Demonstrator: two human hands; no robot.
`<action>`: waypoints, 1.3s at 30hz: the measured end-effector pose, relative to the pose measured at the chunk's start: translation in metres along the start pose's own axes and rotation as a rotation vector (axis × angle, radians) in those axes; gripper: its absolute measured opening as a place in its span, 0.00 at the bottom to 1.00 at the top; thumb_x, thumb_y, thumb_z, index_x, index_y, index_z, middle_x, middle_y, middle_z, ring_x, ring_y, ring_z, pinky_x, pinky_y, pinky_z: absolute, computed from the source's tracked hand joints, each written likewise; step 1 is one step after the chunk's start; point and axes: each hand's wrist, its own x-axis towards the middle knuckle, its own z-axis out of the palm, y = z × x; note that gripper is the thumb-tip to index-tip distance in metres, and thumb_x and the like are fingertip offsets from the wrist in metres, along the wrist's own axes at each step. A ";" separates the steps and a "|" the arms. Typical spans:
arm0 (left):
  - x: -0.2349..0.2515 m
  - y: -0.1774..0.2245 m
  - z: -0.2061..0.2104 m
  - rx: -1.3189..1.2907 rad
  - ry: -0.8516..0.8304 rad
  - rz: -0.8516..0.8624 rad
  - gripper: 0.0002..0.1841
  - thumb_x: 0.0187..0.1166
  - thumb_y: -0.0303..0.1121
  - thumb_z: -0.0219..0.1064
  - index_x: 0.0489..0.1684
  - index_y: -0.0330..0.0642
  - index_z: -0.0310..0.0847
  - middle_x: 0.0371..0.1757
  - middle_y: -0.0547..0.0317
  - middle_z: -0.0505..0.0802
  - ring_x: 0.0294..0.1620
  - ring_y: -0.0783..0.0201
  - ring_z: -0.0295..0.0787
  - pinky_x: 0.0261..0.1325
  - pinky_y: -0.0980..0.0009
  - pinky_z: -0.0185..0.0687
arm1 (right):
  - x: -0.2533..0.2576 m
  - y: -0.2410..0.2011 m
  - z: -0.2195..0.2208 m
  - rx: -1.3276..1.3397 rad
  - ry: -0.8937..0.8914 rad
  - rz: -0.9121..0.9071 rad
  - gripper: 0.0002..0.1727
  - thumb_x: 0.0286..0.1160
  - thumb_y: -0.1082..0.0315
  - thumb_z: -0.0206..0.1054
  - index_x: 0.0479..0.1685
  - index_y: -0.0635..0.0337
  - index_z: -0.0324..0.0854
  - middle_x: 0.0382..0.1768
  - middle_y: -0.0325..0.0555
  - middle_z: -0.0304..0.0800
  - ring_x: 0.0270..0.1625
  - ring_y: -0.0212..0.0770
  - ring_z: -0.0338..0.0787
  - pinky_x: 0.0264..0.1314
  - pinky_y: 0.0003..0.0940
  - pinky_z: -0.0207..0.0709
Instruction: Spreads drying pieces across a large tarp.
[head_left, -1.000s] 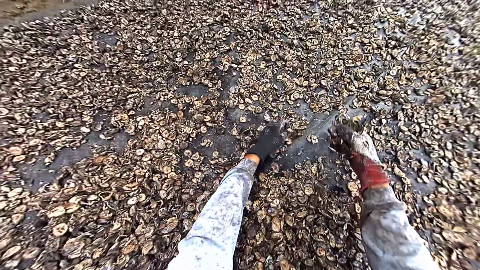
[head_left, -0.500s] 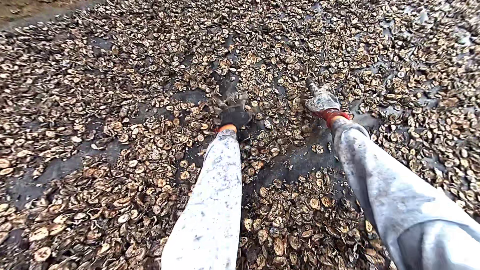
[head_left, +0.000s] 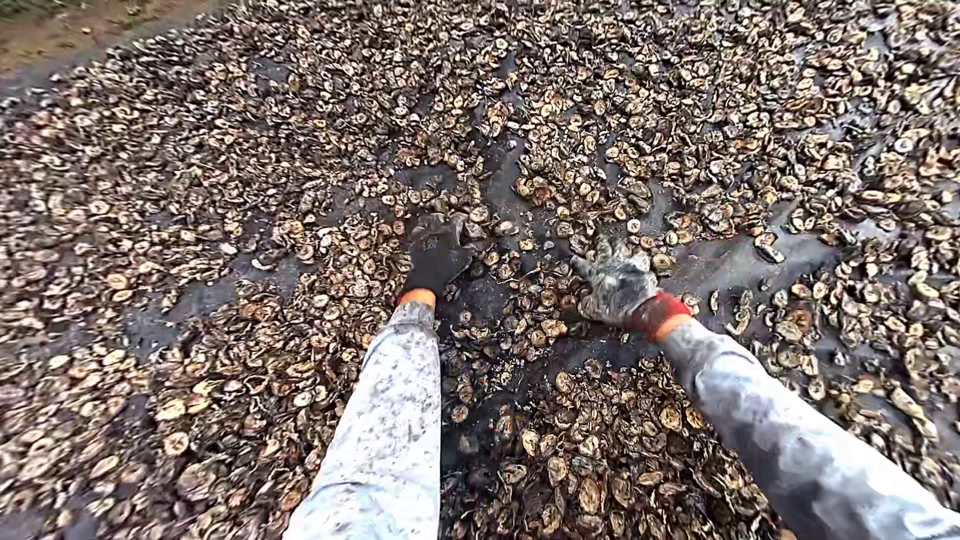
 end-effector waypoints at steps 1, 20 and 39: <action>-0.004 0.001 -0.004 -0.085 -0.001 0.073 0.26 0.78 0.38 0.72 0.75 0.39 0.79 0.73 0.30 0.83 0.78 0.31 0.75 0.77 0.30 0.65 | -0.009 -0.013 0.014 -0.023 0.035 -0.067 0.44 0.62 0.44 0.78 0.85 0.41 0.72 0.81 0.72 0.68 0.80 0.77 0.70 0.69 0.80 0.65; -0.018 0.011 -0.062 -0.113 0.078 0.178 0.31 0.73 0.44 0.76 0.78 0.51 0.78 0.81 0.32 0.76 0.80 0.30 0.72 0.77 0.28 0.64 | 0.040 -0.038 -0.109 1.057 0.216 0.210 0.20 0.86 0.56 0.64 0.68 0.59 0.81 0.50 0.47 0.91 0.41 0.35 0.90 0.47 0.35 0.86; -0.037 0.069 0.003 0.057 -0.268 0.196 0.47 0.64 0.64 0.77 0.90 0.69 0.63 0.79 0.40 0.81 0.78 0.34 0.77 0.72 0.27 0.70 | 0.122 -0.004 -0.034 -0.080 -0.059 0.090 0.43 0.69 0.49 0.73 0.90 0.35 0.65 0.84 0.68 0.67 0.83 0.74 0.67 0.73 0.77 0.66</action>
